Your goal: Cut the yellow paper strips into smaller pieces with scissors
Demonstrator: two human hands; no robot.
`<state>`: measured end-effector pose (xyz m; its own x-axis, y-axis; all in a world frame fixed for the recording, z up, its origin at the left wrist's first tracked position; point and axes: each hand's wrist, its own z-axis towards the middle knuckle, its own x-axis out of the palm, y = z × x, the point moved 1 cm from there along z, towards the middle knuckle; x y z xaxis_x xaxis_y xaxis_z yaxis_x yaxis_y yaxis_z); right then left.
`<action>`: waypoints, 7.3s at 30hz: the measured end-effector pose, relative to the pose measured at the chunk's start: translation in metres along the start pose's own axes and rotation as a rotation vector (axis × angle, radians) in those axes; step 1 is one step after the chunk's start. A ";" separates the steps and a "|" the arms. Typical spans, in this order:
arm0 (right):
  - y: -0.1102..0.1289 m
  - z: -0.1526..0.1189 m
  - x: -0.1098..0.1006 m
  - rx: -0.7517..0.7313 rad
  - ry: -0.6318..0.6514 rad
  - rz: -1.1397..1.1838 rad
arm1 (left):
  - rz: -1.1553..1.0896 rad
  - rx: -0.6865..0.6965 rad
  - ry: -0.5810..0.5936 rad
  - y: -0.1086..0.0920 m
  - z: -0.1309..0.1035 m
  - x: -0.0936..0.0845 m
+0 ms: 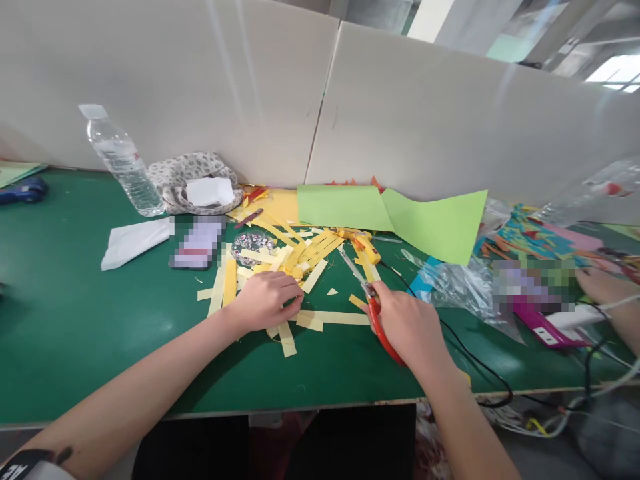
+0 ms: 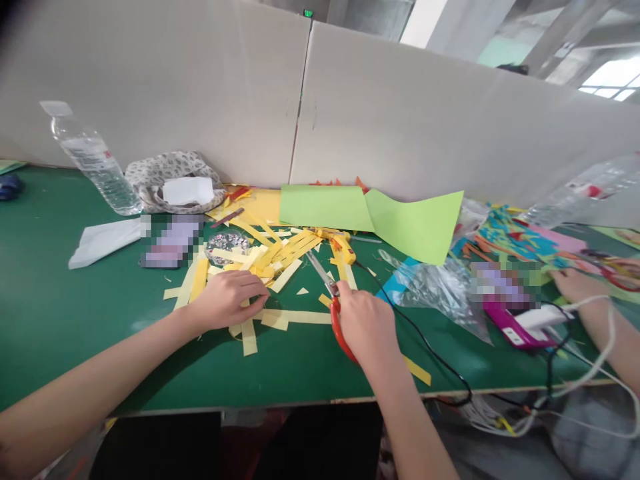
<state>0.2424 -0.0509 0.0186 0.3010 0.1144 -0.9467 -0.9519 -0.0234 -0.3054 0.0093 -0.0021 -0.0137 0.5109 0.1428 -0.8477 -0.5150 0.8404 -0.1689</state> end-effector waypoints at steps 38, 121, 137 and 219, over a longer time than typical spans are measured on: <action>0.084 0.074 -0.033 -0.057 -0.423 1.687 | -1.456 -0.866 -0.014 0.007 0.010 0.002; 0.084 0.069 0.009 0.116 -0.304 1.800 | -1.017 -0.863 -0.156 0.006 0.008 -0.003; 0.085 0.070 0.010 0.096 -0.349 1.802 | -1.031 -0.898 -0.181 0.013 0.007 0.005; 0.069 0.081 0.016 0.313 -0.609 1.819 | -1.271 -0.946 -0.020 0.012 0.008 0.002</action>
<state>0.1768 0.0298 -0.0096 -0.8916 0.4374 0.1170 -0.0494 -0.3508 0.9352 0.0098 0.0126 -0.0133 0.9297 -0.3571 0.0905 0.0174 -0.2029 -0.9791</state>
